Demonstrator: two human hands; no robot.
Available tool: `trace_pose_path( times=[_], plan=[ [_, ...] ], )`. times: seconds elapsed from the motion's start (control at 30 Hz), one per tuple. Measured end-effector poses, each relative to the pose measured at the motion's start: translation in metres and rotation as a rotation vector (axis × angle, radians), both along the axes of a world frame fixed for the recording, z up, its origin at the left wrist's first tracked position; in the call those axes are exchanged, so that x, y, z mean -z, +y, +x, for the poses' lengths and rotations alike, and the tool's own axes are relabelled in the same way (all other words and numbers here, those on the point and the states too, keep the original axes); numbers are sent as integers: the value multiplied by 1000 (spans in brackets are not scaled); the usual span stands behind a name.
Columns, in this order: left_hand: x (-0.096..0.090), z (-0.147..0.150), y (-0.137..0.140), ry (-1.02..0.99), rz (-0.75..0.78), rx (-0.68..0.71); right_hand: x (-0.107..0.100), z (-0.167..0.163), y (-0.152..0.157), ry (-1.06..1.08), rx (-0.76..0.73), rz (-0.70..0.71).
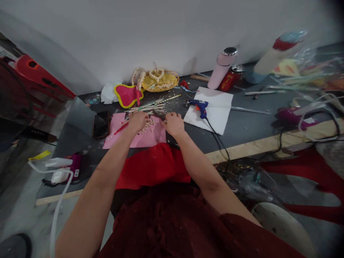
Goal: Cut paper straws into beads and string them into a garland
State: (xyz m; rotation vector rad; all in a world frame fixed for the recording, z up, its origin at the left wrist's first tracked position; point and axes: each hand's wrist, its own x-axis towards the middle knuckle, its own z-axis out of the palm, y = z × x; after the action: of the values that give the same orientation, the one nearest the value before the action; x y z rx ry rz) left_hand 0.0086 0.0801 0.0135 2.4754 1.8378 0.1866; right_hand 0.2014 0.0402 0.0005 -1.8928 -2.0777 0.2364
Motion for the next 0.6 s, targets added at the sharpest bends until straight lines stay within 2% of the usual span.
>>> trace_pose_path(
  times=[0.2, 0.27, 0.37, 0.47, 0.6],
  plan=[
    [3, -7, -4, 29, 108, 37, 1, 2, 4, 82, 33, 30],
    [5, -9, -7, 47, 133, 50, 1, 4, 8, 216, 51, 94],
    [8, -13, -12, 33, 129, 60, 2, 9, 14, 546, 51, 158],
    [11, -16, -19, 1, 100, 68, 3, 11, 18, 893, 63, 76],
    [11, -19, -26, -43, 59, 80, 2, 10, 18, 1194, 46, -128]
  ],
)
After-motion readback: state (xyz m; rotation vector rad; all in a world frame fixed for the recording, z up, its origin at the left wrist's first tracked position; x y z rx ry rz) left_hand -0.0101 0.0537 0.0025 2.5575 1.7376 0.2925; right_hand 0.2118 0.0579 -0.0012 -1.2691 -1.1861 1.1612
